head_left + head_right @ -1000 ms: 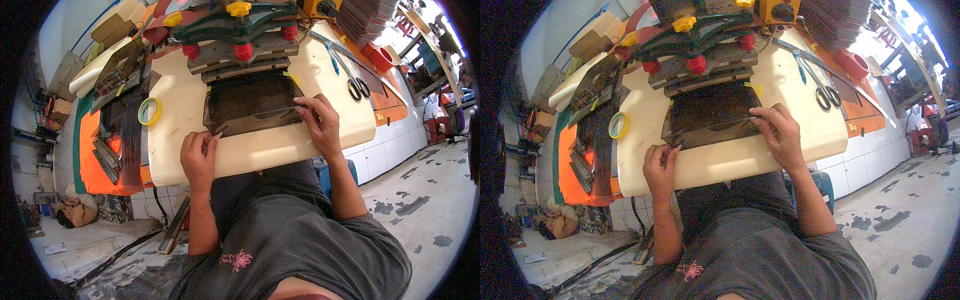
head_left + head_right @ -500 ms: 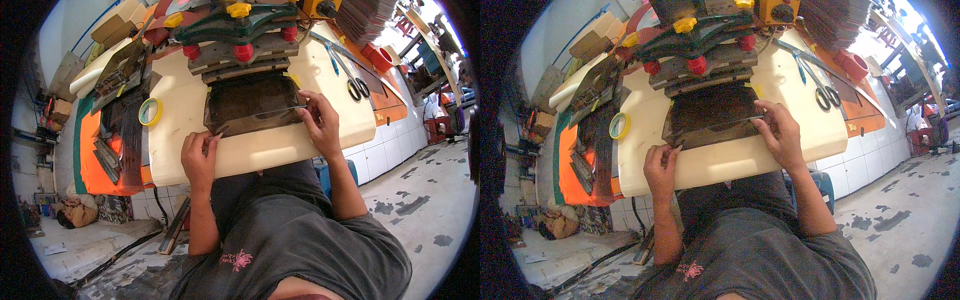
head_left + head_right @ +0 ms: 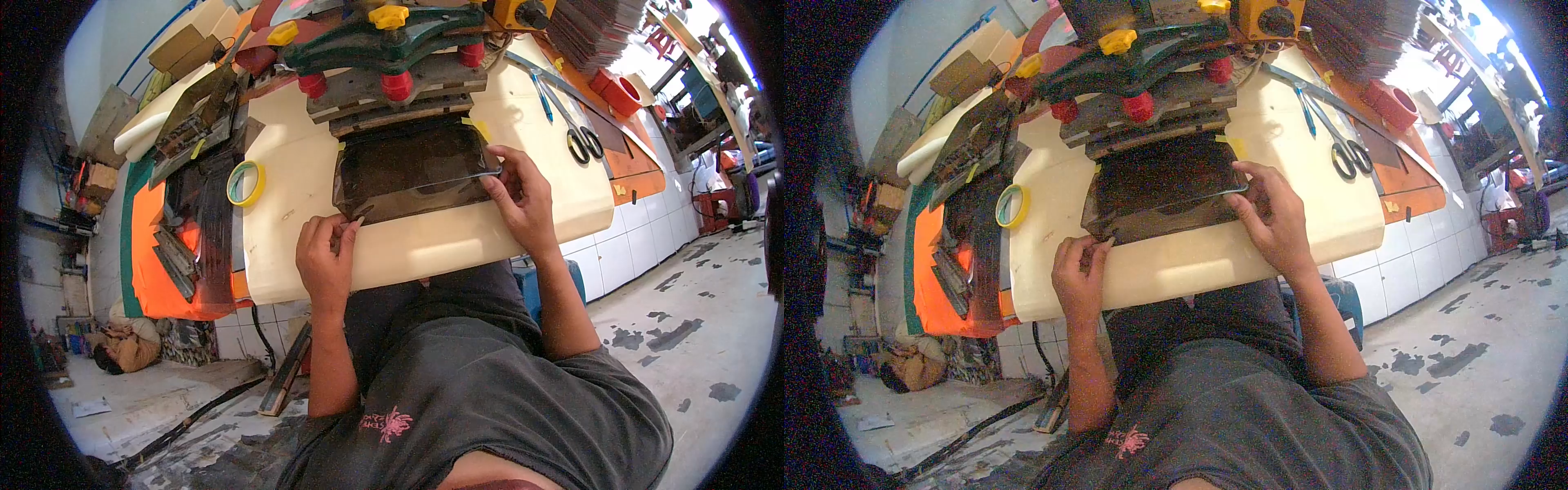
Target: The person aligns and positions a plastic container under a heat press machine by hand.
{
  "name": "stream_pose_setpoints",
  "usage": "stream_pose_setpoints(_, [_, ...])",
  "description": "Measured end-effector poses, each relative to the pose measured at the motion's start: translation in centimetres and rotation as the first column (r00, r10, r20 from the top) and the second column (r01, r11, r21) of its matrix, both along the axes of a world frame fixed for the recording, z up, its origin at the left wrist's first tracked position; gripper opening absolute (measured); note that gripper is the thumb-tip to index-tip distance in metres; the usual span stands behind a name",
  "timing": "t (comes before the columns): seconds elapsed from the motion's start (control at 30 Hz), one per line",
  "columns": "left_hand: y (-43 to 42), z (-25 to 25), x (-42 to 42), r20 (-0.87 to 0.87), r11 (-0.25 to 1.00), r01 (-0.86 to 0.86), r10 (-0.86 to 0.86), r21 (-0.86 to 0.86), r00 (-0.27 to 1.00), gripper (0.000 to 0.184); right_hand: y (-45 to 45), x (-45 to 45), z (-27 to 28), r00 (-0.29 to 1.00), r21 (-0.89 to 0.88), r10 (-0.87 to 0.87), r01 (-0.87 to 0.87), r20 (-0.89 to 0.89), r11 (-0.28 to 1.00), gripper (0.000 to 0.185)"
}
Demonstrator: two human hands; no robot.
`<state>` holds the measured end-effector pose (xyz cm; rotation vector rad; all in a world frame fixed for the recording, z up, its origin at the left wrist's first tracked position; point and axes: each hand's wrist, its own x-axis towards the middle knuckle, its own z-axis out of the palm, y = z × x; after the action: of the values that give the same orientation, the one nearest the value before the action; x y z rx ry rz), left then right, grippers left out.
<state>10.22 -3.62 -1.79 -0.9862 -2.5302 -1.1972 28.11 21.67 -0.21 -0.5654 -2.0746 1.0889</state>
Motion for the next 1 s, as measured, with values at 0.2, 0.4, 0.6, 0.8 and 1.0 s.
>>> stream_pose_setpoints(0.2, [-0.02,0.06,-0.06,-0.016,1.0,0.007,-0.007,0.0,1.0,0.019,0.12,-0.11,0.07,0.999,-0.002,0.036,-0.036,0.014,0.999,0.044])
stream_pose_setpoints(0.4, [-0.01,-0.1,-0.1,-0.01,1.0,0.008,-0.008,0.008,1.0,0.019,0.09,-0.06,0.44,0.998,0.019,0.055,-0.056,0.034,0.998,0.045])
stream_pose_setpoints(0.6, [-0.01,-0.07,-0.09,-0.03,1.0,0.008,-0.008,0.004,1.0,0.02,0.18,0.12,0.67,0.994,-0.005,0.101,-0.101,0.038,0.995,0.046])
stream_pose_setpoints(0.8, [-0.04,0.07,-0.08,-0.04,1.0,0.008,-0.008,-0.016,0.999,0.02,0.27,0.16,0.81,0.992,0.025,0.12,-0.121,0.04,0.992,0.051])
stream_pose_setpoints(1.0, [-0.04,-0.23,-0.1,-0.075,1.0,-0.001,-0.001,-0.024,0.997,0.02,0.53,0.19,0.75,0.988,0.01,0.152,-0.153,0.034,0.988,0.055])
